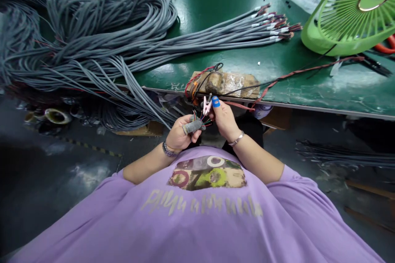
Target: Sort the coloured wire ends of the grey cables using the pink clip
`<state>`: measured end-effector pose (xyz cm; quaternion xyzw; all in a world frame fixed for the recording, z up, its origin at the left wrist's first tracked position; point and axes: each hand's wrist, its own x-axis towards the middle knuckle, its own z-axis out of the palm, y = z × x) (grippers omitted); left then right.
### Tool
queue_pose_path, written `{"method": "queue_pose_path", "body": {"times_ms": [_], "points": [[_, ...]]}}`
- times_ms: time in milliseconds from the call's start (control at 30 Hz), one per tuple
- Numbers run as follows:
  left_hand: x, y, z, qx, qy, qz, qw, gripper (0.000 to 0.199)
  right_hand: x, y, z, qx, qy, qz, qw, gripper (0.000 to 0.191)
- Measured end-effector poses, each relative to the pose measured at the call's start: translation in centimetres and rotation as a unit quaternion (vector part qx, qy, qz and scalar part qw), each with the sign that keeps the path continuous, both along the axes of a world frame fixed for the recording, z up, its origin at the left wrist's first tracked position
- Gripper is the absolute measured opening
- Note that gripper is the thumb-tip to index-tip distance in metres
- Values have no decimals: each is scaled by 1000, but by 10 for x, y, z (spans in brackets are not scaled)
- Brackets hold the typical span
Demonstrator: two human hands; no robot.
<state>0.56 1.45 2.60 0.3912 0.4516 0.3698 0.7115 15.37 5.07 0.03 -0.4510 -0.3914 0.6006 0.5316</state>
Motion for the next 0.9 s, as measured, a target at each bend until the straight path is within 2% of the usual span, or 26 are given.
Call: {"method": "queue_pose_path", "body": {"times_ms": [100,200,400,733,900], "points": [[1,2,0,1,0,-6,1000,43,-4,3,0,-78,88,47,992,68],[1,3,0,4,-6,-5,1000,43,-6,6,4,-126,154,52,979,66],[2,5,-2,2,-1,-9,1000,44,-8,7,5,-112,161,32,980,62],[2,3,-7,3,-8,-12,1000,44,-9,5,10,-174,239,22,955,55],[0,1,-9,25,-1,-9,1000,43,-7,2,13,-173,263,63,947,55]]}}
